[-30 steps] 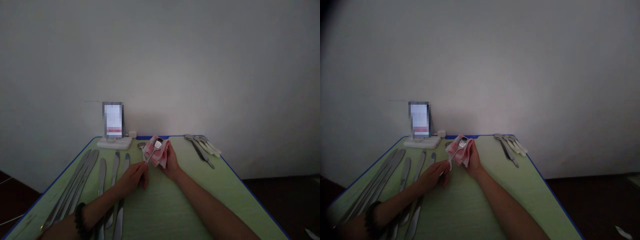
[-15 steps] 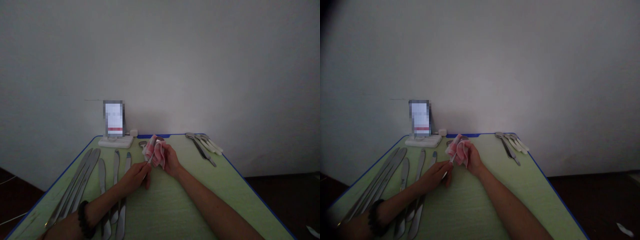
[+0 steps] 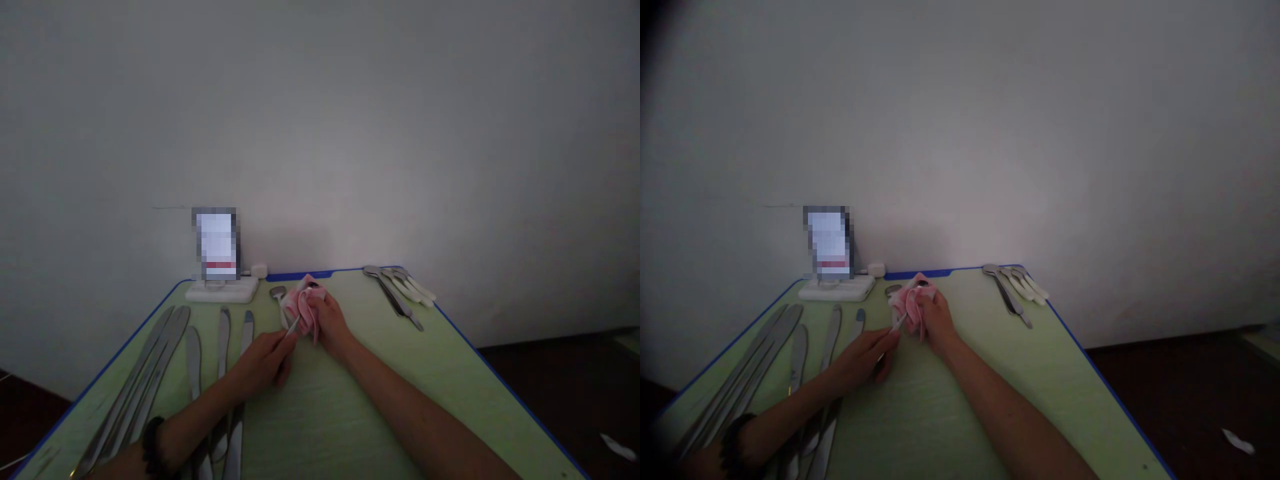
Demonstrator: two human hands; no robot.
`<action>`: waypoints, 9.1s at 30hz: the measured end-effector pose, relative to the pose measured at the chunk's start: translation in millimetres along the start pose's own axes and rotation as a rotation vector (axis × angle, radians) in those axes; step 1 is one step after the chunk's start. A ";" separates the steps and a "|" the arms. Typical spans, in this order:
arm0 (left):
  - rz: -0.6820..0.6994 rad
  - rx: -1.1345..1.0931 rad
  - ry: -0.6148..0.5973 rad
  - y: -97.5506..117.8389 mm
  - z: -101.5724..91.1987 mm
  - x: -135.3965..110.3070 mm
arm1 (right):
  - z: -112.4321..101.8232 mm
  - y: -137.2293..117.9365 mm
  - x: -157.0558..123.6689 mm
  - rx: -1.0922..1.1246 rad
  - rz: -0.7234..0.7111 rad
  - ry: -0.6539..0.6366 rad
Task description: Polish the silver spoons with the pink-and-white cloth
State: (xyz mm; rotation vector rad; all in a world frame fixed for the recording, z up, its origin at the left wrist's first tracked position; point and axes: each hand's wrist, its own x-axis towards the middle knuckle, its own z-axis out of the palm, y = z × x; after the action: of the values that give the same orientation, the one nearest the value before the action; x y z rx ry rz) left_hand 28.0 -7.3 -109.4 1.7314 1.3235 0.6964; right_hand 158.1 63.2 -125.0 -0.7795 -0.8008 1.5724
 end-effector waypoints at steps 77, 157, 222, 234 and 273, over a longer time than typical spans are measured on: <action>0.096 0.027 -0.261 7.2 -1.3 -9.8 | 1.4 -9.7 2.9 0.151 0.063 -0.001; 0.141 0.037 -0.161 4.8 3.2 -5.5 | -4.6 -13.4 -2.9 -0.054 0.234 -0.275; 0.146 0.053 -0.159 6.1 2.6 -5.8 | -4.1 -14.3 -3.7 -0.059 0.228 -0.262; 0.118 0.125 -0.176 1.7 1.3 -4.7 | -7.9 -5.8 11.6 0.278 0.127 0.031; 0.065 -0.094 -0.125 2.4 0.4 -8.4 | -3.5 -11.5 3.8 0.215 0.056 -0.011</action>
State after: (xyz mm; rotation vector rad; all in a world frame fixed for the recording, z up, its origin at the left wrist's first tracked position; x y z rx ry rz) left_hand 27.1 -15.7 -107.0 1.7194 1.1364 0.6646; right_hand 166.7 68.5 -117.6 -0.6420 -0.6098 1.6816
